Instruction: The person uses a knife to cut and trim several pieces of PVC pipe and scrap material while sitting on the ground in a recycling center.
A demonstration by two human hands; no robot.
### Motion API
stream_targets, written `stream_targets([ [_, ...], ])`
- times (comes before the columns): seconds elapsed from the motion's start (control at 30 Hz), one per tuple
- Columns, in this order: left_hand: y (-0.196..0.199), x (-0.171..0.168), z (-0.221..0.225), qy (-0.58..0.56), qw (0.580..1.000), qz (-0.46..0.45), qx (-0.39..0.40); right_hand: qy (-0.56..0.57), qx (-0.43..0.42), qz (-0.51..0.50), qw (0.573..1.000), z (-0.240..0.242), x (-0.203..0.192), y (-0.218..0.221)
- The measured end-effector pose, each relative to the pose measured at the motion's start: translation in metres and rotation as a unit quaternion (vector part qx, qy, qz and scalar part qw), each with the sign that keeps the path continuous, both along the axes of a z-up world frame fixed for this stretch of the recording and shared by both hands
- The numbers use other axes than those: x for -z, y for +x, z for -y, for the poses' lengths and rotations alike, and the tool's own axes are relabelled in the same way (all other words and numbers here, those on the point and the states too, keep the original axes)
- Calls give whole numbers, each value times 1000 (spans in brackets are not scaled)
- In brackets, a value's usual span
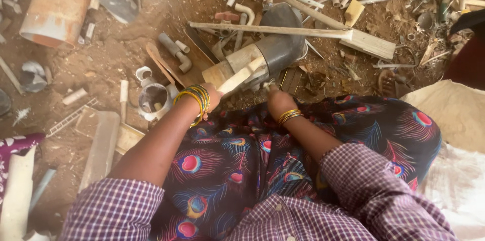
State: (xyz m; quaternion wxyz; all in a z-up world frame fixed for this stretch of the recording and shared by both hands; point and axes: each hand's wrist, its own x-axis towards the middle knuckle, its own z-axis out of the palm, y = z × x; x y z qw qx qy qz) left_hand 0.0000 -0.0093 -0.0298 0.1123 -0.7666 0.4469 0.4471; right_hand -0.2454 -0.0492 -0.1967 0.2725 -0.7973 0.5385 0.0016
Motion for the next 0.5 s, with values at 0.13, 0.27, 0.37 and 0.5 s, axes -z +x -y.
stream_targets([
  [0.13, 6, 20, 1, -69, 984, 91, 134, -7, -64, 10, 998, 8, 1, 1],
  [0.27, 13, 43, 1, -76, 975, 126, 165, -70, -95, 11, 993, 16, 18, -10],
  [0.37, 11, 36, 3, -72, 965, 145, 208, -76, -28, -12, 997, 10, 17, -10],
  [0.5, 3, 8, 10, -55, 987, 123, 91, -34, -157, -22, 987, -6, -9, 8],
])
